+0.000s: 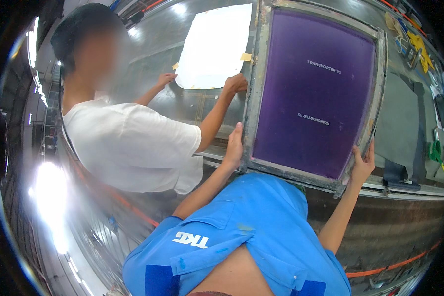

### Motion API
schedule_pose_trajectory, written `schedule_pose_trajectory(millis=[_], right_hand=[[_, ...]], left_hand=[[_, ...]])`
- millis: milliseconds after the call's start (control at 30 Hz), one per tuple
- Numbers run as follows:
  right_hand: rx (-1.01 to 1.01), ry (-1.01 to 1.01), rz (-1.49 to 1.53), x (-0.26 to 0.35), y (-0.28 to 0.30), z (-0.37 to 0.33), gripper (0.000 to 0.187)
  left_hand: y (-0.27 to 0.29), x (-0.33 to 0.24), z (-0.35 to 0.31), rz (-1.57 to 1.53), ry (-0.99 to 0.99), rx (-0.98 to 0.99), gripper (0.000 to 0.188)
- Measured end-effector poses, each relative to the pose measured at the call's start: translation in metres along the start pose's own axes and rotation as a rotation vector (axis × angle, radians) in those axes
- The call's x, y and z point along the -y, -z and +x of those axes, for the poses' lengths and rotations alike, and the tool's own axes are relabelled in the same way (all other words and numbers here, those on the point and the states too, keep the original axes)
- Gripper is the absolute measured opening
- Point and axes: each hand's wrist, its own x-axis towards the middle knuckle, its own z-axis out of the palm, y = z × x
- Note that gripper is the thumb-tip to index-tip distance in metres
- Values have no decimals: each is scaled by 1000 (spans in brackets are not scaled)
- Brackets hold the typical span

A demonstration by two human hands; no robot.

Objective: The person positions a purple screen-printing frame on a metal table and aligns it with a white paper template. They adjust the frame's position while a coworker holds the template in place. The person then removes the frame and picks up a roll of tape.

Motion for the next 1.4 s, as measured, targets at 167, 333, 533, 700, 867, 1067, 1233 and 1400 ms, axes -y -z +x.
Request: schedule_pose_trajectory(millis=[167, 333, 533, 700, 867, 1067, 1233, 1400], right_hand=[[36, -59, -7, 9, -7, -2, 69], [27, 1, -18, 3, -4, 3, 68], [24, -53, -17, 8, -7, -1, 69], [14, -53, -29, 6, -6, 0, 70], [5, -59, -27, 2, -6, 1, 71], [-48, -63, 13, 6, 3, -5, 72], [19, -168, 164, -12, 77, 7, 58], [-141, -323, 11, 7, 105, 4, 75]], left_hand=[[2, 3, -2, 45, -26, -33, 65], [1, 3, 0, 29, -2, -10, 65], [0, 3, -1, 25, -8, -27, 64], [3, 7, 2, -27, 29, -15, 63], [7, 5, 5, -8, 40, -15, 60], [-5, -15, 6, 195, -45, 40, 51], [-45, -53, 3, 331, -67, 187, 41], [-57, -61, -1, 400, -207, 261, 46]])
